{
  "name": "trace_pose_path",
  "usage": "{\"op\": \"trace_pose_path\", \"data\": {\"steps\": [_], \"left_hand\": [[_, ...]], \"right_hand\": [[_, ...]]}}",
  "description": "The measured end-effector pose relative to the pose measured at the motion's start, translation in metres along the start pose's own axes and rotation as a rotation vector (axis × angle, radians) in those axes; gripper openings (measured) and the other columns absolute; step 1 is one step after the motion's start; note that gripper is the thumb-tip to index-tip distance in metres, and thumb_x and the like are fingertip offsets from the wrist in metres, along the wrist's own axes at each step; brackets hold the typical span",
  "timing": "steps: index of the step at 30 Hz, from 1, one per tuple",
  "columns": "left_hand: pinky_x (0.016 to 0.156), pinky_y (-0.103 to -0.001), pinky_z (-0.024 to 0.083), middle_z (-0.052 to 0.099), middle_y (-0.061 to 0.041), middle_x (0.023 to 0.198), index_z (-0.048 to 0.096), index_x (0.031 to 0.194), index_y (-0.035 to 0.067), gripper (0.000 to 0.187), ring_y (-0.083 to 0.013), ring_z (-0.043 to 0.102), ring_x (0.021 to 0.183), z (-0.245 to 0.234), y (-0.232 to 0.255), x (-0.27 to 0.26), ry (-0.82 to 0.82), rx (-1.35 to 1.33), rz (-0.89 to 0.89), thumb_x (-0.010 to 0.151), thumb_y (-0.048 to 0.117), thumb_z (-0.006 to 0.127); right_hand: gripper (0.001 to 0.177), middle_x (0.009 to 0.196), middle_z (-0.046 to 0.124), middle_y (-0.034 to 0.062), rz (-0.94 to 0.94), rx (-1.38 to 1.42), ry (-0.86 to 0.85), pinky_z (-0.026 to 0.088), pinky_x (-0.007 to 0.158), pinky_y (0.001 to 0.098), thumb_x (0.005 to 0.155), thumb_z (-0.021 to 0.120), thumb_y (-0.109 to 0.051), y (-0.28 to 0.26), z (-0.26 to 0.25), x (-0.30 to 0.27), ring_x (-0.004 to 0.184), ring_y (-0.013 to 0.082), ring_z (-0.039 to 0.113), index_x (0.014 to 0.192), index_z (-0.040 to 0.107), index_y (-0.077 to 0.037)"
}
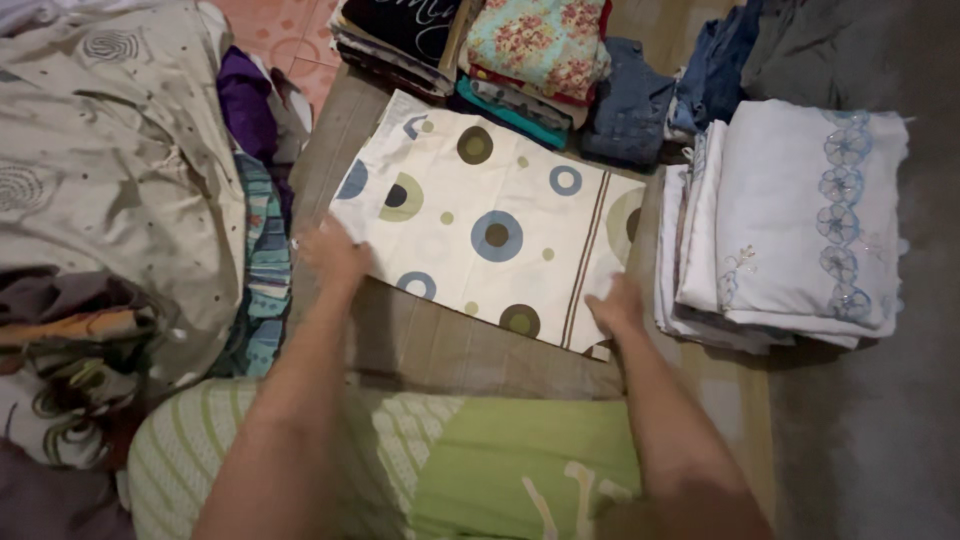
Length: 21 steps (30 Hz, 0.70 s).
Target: The person folds a white embroidered cloth, a striped pillowcase, a white cloth with spiral patterns, and a blue ruffled item by hand.
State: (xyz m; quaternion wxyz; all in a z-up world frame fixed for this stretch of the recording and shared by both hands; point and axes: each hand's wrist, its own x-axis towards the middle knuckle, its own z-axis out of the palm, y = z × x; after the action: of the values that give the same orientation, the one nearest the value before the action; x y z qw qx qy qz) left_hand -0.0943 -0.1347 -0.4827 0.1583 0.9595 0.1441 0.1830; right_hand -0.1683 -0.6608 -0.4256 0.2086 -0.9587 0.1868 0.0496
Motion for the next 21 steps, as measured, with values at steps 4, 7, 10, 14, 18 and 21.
{"op": "trace_pose_path", "data": {"steps": [4,7,10,14,18,21], "left_hand": [[0.098,-0.052,0.050,0.067,-0.030,0.122,0.063,0.129,-0.005,0.068,-0.0467,0.062,0.116,0.005,-0.035,0.036,-0.365,-0.332,-0.128,0.075,0.031,0.084],[0.086,-0.048,0.055,0.073,-0.027,0.107,0.068,0.127,-0.003,0.062,-0.0410,0.070,0.098,0.031,-0.048,0.043,-0.282,-0.399,0.057,0.072,0.020,0.083],[0.075,-0.044,0.059,0.078,-0.018,0.100,0.073,0.113,-0.001,0.048,-0.0297,0.075,0.084,0.026,-0.063,0.046,-0.529,-0.699,-0.361,0.068,0.015,0.079],[0.070,-0.047,0.056,0.074,-0.022,0.094,0.072,0.107,-0.004,0.047,-0.0340,0.071,0.079,-0.010,-0.087,0.024,-0.898,-0.403,-0.263,0.068,0.018,0.086],[0.068,-0.050,0.057,0.072,-0.025,0.090,0.069,0.103,-0.002,0.048,-0.0395,0.070,0.079,-0.043,-0.072,0.006,-0.659,-0.278,-0.112,0.066,0.019,0.090],[0.076,-0.050,0.055,0.073,-0.027,0.092,0.075,0.100,-0.001,0.034,-0.0403,0.070,0.087,-0.051,-0.055,0.003,-0.426,-0.255,0.036,0.074,0.020,0.083]], "right_hand": [[0.050,0.114,0.071,0.0268,0.121,0.195,0.136,0.053,0.096,0.0481,0.079,0.076,-0.034,0.029,0.030,-0.002,0.109,0.0443,0.068,0.115,0.070,0.000],[0.041,0.107,0.071,0.0309,0.179,0.141,0.144,0.054,0.092,0.0501,0.087,0.072,-0.033,0.037,0.034,0.015,0.104,0.0475,0.069,0.107,0.073,0.002],[0.035,0.107,0.071,0.0317,0.123,0.014,0.180,0.053,0.095,0.0512,0.093,0.067,-0.028,0.041,0.027,0.024,0.106,0.0482,0.068,0.107,0.074,0.003],[0.035,0.118,0.069,0.0291,0.182,-0.042,0.065,0.051,0.098,0.0491,0.087,0.065,-0.020,0.036,0.009,0.018,0.113,0.0457,0.065,0.116,0.073,-0.001],[0.052,0.134,0.061,0.0198,0.200,-0.105,0.086,0.047,0.101,0.0495,0.082,0.066,-0.014,0.003,-0.013,-0.018,0.123,0.0400,0.058,0.134,0.061,-0.011],[0.062,0.138,0.054,0.0144,0.113,-0.168,0.179,0.043,0.103,0.0505,0.079,0.074,-0.017,-0.030,-0.022,-0.038,0.127,0.0383,0.053,0.138,0.054,-0.016]]}}
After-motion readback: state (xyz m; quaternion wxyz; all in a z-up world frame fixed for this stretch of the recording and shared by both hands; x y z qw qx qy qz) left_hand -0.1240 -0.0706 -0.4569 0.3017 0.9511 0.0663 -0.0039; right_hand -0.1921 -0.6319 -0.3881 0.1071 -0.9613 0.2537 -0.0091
